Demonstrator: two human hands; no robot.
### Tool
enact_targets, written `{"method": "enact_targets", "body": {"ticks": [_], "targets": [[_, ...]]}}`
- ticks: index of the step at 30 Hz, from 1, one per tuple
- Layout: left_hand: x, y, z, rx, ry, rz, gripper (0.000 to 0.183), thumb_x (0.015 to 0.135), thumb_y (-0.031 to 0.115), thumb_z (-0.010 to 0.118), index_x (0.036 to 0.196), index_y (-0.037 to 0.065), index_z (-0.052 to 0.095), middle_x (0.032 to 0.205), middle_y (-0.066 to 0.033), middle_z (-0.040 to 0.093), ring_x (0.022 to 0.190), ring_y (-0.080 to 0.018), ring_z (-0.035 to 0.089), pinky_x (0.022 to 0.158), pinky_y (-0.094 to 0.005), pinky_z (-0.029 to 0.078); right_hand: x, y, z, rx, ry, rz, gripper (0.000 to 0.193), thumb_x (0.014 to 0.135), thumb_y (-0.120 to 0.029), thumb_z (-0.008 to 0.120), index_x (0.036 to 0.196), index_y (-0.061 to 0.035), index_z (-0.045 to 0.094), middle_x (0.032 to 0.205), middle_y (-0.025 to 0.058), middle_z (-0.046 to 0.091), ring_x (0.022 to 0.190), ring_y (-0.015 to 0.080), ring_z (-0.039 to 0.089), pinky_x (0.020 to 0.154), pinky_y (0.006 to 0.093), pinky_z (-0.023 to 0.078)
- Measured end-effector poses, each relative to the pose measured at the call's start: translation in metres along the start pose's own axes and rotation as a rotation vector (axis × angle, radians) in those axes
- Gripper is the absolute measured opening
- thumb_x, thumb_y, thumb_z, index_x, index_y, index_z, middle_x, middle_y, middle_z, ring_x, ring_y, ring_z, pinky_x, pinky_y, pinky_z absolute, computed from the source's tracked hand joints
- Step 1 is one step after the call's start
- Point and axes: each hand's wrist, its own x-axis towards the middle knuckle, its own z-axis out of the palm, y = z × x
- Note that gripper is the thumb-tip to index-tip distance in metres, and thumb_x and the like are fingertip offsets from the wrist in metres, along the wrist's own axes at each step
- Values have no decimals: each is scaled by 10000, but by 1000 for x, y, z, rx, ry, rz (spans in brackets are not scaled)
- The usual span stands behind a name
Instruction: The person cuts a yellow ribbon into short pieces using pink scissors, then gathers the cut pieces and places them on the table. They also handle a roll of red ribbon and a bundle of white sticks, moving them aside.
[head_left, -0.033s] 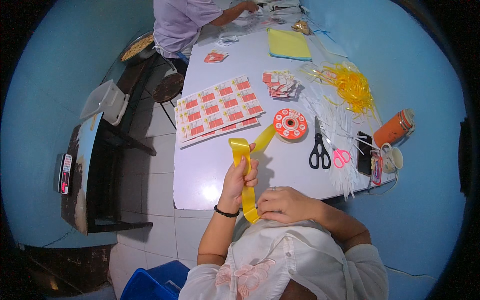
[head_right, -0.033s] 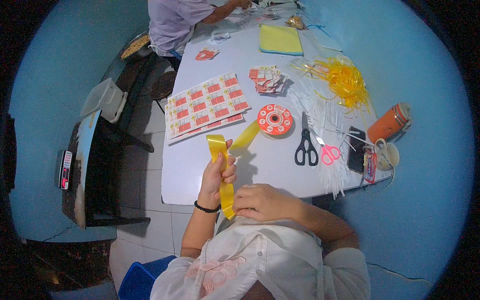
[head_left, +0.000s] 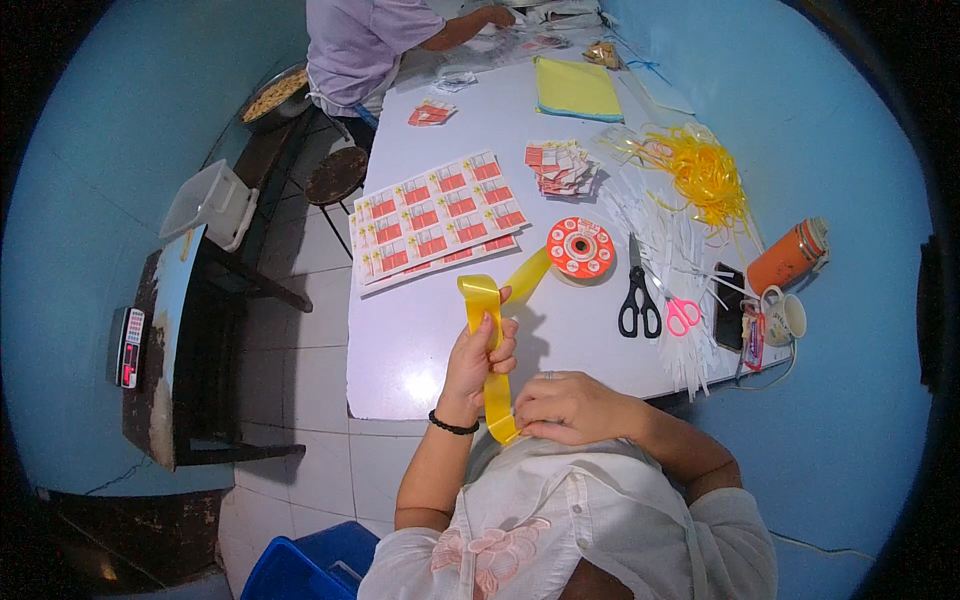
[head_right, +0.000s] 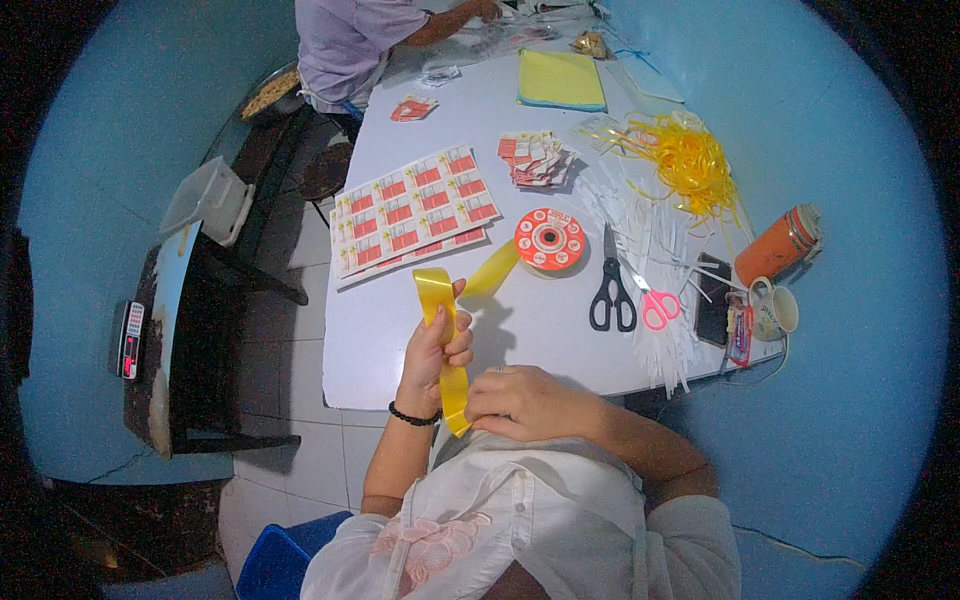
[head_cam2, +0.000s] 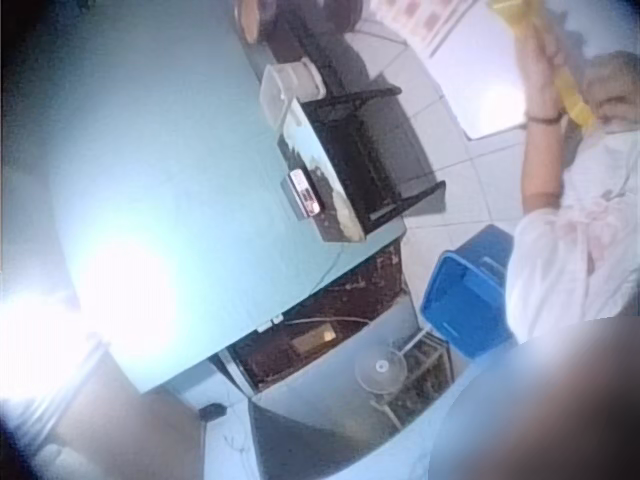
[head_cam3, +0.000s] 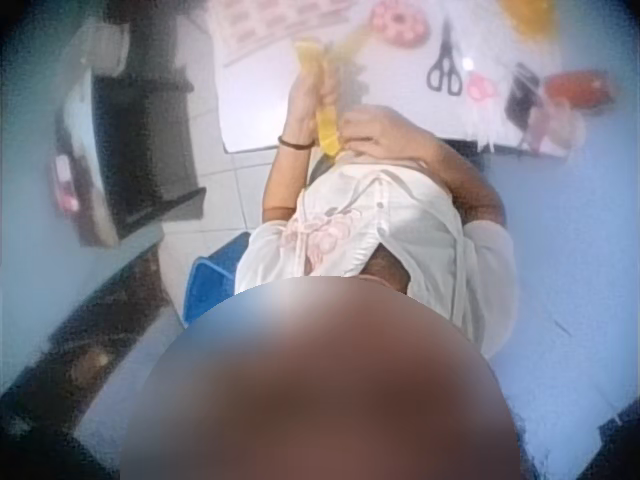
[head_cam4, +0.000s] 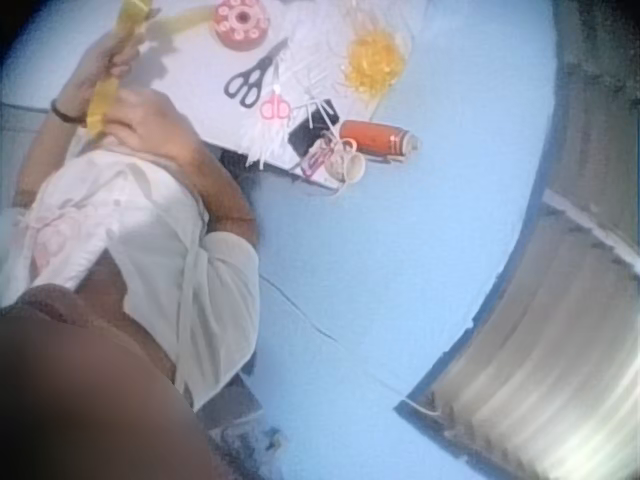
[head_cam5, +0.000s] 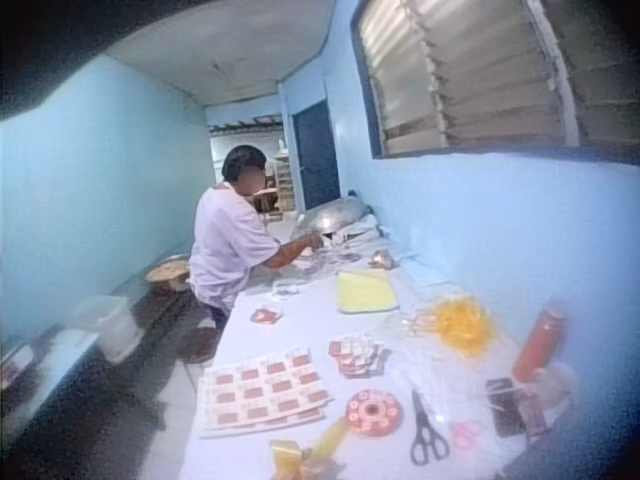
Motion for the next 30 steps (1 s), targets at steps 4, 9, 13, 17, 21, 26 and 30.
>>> {"method": "enact_targets", "body": {"ticks": [4, 9, 13, 17, 21, 26, 30], "targets": [[1, 1, 0, 28, -33, 3, 479, 1035, 332, 442, 1457, 125, 352, 956, -22, 562, 573, -40, 325, 508, -184, 317, 5, -2, -12, 12, 64, 29, 106, 782, -106, 710, 871, -81, 659, 917, 42, 623, 866, 244, 613, 772, 352, 487], [4, -4, -7, 184, 140, 220, 566, 1016, 379, 466, 1487, 118, 294, 1283, -108, 541, 956, -161, 545, 785, -301, 486, 11, -10, -27, 35, 317, -17, 167, 740, 0, 720, 886, -53, 659, 929, 81, 649, 857, 247, 631, 762, 342, 496], [9, 18, -31, 475, 249, 466, 658, 1003, 499, 425, 1494, 83, 289, 1393, -135, 470, 1260, -265, 481, 1025, -410, 419, 6, -24, -52, -108, 660, 51, 244, 721, 63, 723, 932, -36, 650, 926, 117, 632, 838, 268, 638, 731, 339, 506], [6, 31, -48, 789, 287, 338, 604, 1021, 493, 357, 1380, 20, 467, 1360, -124, 514, 1231, -252, 497, 1063, -392, 359, 13, -25, -65, -265, 709, 30, 239, 727, 43, 728, 939, -41, 654, 930, 113, 628, 824, 261, 639, 706, 335, 508], [3, 22, -31, 952, 150, 459, 486, 1005, 383, 464, 1258, -20, 563, 1228, -130, 592, 1187, -224, 520, 1030, -344, 374, 25, -16, -64, -349, 653, 21, 226, 742, 14, 721, 949, -44, 651, 937, 106, 620, 816, 265, 638, 692, 350, 511], [-6, 0, 12, 907, -19, 658, 221, 958, 107, 585, 1134, -25, 605, 1069, -81, 641, 1004, -172, 603, 898, -285, 457, 35, -8, -56, -405, 584, 36, 232, 728, 42, 714, 941, -27, 656, 948, 116, 609, 803, 252, 632, 688, 304, 511], [-12, -3, 32, 734, 138, 614, 172, 910, 15, 644, 1076, -28, 631, 949, -44, 670, 833, -91, 626, 743, -215, 496, 40, -3, -50, -282, 627, 93, 283, 770, 42, 706, 1032, -22, 623, 946, 103, 614, 804, 197, 636, 700, 278, 509]]}}
